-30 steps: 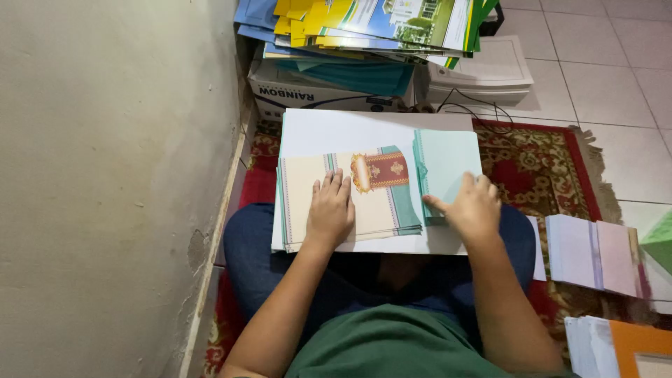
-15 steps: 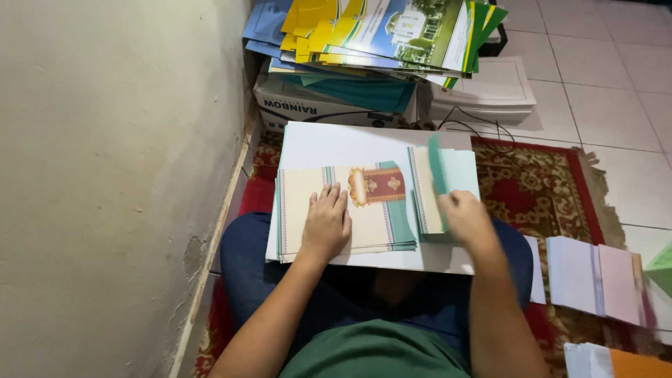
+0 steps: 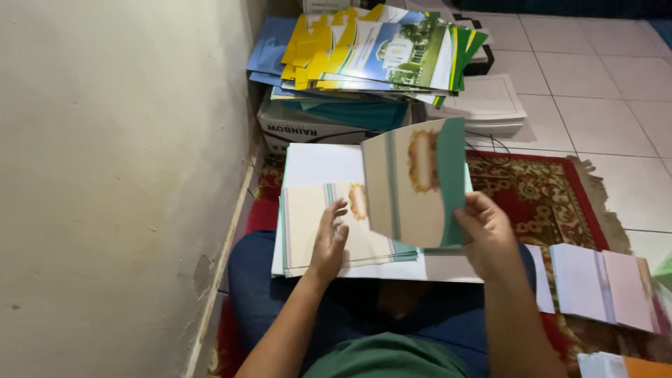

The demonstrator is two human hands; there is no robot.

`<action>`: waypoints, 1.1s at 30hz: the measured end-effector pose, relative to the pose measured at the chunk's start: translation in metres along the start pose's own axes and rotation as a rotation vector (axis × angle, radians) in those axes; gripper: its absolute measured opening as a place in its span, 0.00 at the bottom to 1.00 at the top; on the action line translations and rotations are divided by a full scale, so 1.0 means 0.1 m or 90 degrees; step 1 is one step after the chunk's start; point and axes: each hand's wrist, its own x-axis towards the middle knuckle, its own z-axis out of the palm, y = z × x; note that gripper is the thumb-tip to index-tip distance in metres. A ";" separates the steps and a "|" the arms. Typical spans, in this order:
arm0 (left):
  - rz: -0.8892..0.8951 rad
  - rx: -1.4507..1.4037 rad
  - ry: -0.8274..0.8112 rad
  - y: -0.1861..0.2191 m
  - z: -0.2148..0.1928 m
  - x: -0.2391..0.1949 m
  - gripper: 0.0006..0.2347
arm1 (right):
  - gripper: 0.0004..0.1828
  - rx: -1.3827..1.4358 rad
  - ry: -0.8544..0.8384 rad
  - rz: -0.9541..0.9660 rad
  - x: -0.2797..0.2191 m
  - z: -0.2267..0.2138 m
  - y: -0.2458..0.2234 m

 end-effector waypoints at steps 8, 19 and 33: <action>-0.281 -0.378 0.070 -1.19 -0.58 0.08 0.38 | 0.13 0.205 -0.113 0.163 0.18 0.24 0.92; -0.362 0.192 0.118 -0.34 -0.93 0.05 0.31 | 0.63 -0.679 -0.248 0.209 -0.20 1.05 0.26; -0.400 0.378 0.135 -0.17 -0.79 -0.07 0.23 | 0.30 -0.872 -0.179 -0.059 -0.03 0.40 1.26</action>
